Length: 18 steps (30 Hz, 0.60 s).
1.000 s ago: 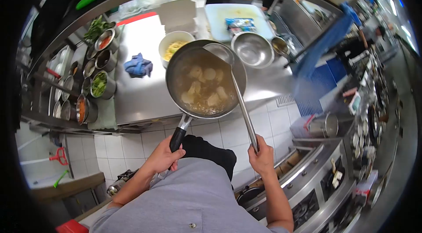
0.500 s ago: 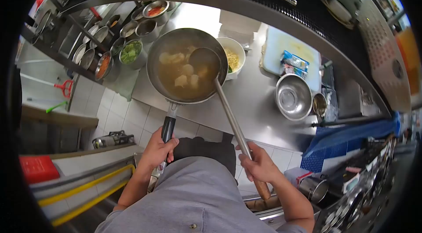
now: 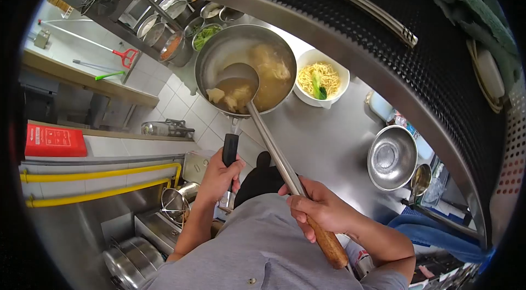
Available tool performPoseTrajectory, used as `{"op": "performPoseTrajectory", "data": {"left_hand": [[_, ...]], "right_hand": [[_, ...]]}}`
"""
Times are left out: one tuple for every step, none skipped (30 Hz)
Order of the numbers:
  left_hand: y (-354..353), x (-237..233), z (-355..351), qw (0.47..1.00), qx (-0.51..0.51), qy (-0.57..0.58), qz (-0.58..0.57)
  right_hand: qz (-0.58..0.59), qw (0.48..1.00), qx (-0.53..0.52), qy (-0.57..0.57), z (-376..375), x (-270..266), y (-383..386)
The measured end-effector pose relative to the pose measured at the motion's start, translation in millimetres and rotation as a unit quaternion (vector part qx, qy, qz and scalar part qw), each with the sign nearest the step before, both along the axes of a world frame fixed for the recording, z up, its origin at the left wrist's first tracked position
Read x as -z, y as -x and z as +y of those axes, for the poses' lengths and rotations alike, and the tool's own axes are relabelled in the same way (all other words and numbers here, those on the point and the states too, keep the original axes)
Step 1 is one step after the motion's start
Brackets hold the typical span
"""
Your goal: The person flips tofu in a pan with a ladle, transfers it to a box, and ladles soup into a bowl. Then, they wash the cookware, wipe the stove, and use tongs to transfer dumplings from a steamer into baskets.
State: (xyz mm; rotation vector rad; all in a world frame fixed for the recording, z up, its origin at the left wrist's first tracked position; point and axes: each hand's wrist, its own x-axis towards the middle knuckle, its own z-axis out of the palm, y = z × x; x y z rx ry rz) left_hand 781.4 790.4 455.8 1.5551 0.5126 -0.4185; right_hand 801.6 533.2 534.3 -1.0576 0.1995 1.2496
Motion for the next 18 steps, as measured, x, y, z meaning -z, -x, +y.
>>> {"op": "performPoseTrajectory", "data": {"left_hand": [[1.4, 0.9, -0.7, 1.0, 0.003, 0.001, 0.0], [3.1, 2.3, -1.3, 1.0, 0.007, 0.002, 0.001], [4.6, 4.6, -2.1, 1.0, 0.003, 0.008, 0.005], [5.7, 5.1, -2.7, 1.0, 0.0, 0.012, 0.006], [6.0, 5.8, -3.2, 1.0, -0.003, 0.018, 0.007], [6.0, 6.7, -4.0, 1.0, -0.006, 0.025, 0.006], [6.0, 7.7, -4.6, 1.0, -0.01, 0.026, 0.003], [5.4, 8.7, -5.2, 1.0, -0.013, 0.028, 0.0], [3.8, 10.2, -6.3, 0.999, -0.014, 0.032, -0.004], [1.4, 10.5, -7.9, 0.999, -0.012, 0.035, -0.007], [-1.0, 9.8, -9.0, 0.999, -0.01, 0.037, -0.009], [-2.8, 9.8, -9.9, 0.999, -0.008, 0.04, -0.01], [-4.1, 10.6, -10.6, 0.999, -0.004, 0.035, -0.014], [-6.4, 11.9, -9.9, 0.999, 0.001, 0.04, -0.014], [-9.4, 13.4, -8.5, 0.999, 0.005, 0.045, -0.015], [-12.7, 15.2, -7.4, 0.999, 0.01, 0.048, -0.016], [-16.5, 18.2, -7.2, 0.998, 0.015, 0.051, -0.018], [-20.3, 19.3, -7.1, 0.998, 0.019, 0.049, -0.022]], "right_hand": [[0.015, 1.0, -0.002, -0.017, -0.1, -0.3, -4.1], [0.038, 0.999, 0.01, -0.033, -1.2, 1.2, -8.1], [0.061, 0.997, 0.022, -0.047, -3.2, 3.8, -12.0], [0.083, 0.994, 0.037, -0.059, -4.4, 5.2, -14.8], [0.092, 0.993, 0.052, -0.059, -5.0, 4.9, -16.9], [0.095, 0.991, 0.065, -0.062, -5.1, 5.0, -17.1], [0.099, 0.99, 0.08, -0.063, -5.2, 5.2, -16.5], [0.101, 0.988, 0.097, -0.063, -7.1, 4.7, -15.4], [0.093, 0.989, 0.1, -0.061, -10.7, 3.5, -14.7], [0.084, 0.989, 0.103, -0.059, -14.7, 1.7, -14.6], [0.077, 0.99, 0.106, -0.056, -18.7, -1.0, -14.3], [0.069, 0.989, 0.12, -0.046, -22.5, -5.5, -12.9], [0.061, 0.989, 0.132, -0.037, -25.8, -11.8, -10.5], [0.053, 0.988, 0.145, -0.029, -28.3, -18.5, -8.2], [0.052, 0.983, 0.172, -0.024, -31.2, -26.2, -5.5], [0.043, 0.981, 0.189, -0.016, -35.5, -29.9, -3.1], [0.034, 0.978, 0.205, -0.009, -40.6, -32.9, -0.7], [0.026, 0.975, 0.222, -0.001, -44.0, -36.0, 2.1]]}}
